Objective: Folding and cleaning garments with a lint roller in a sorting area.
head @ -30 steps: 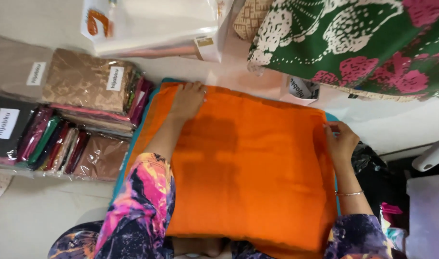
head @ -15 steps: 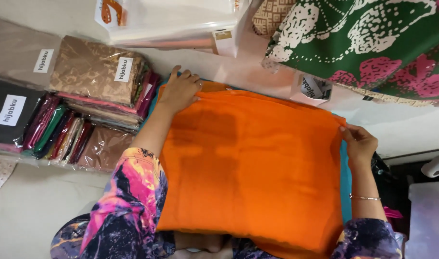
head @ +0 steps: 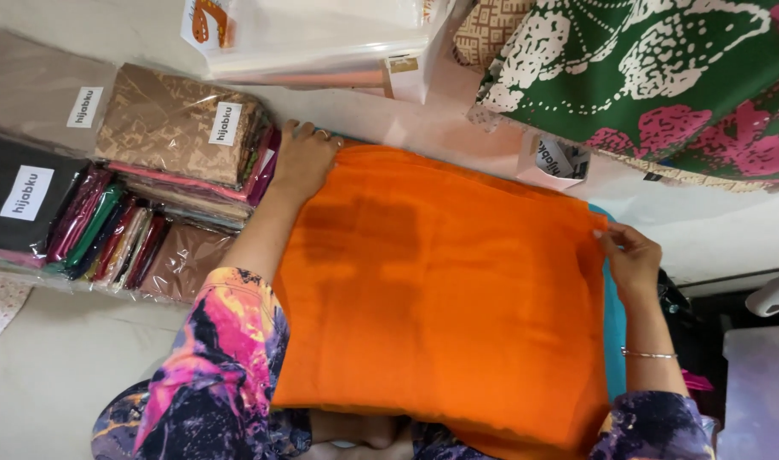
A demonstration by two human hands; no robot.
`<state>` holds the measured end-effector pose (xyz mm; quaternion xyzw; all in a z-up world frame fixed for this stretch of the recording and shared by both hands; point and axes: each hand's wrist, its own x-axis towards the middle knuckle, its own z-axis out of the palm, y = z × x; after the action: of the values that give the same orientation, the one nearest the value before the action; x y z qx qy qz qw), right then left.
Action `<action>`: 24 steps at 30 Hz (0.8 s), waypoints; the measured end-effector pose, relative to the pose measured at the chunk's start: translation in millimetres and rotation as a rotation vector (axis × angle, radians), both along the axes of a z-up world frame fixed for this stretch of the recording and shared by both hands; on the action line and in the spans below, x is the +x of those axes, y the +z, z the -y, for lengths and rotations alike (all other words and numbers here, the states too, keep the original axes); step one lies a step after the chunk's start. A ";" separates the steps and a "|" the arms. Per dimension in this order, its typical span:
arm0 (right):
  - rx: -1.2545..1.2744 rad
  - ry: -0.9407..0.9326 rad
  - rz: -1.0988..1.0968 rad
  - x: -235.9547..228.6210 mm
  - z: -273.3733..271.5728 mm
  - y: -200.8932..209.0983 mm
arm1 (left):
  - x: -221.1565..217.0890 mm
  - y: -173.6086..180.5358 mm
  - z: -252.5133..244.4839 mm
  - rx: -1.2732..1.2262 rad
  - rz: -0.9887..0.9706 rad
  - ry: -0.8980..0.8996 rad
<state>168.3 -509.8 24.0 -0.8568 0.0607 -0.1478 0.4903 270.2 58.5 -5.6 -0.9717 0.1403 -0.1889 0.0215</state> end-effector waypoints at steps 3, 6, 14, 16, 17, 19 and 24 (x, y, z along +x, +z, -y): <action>-0.041 0.076 -0.112 -13.0 -6.6 21.9 | -9.9 10.4 -6.5 -0.183 0.022 -0.055; -0.057 0.355 -0.162 -30.2 -8.8 39.3 | -21.6 16.4 -11.8 -0.216 0.052 -0.084; 0.089 0.588 -0.383 -56.8 -9.7 45.6 | -41.7 35.1 30.1 -0.397 0.051 -0.392; 0.112 0.610 -0.373 -64.9 -25.2 58.1 | -58.9 49.8 63.5 -0.584 -0.055 -0.702; 0.155 0.656 -0.323 -71.1 -35.9 68.5 | -69.5 53.3 85.7 -0.556 -0.092 -0.821; 0.195 0.700 -0.273 -83.8 -45.8 84.2 | -80.7 44.6 125.5 -0.529 -0.129 -0.941; 0.384 0.696 -0.093 -124.6 -27.8 101.8 | -71.4 6.5 158.8 -0.370 0.174 -0.802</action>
<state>43.7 -482.0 125.7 -0.7246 -0.1846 0.0800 0.6592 198.8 -100.3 0.9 -0.8086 0.4672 -0.2853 -0.2157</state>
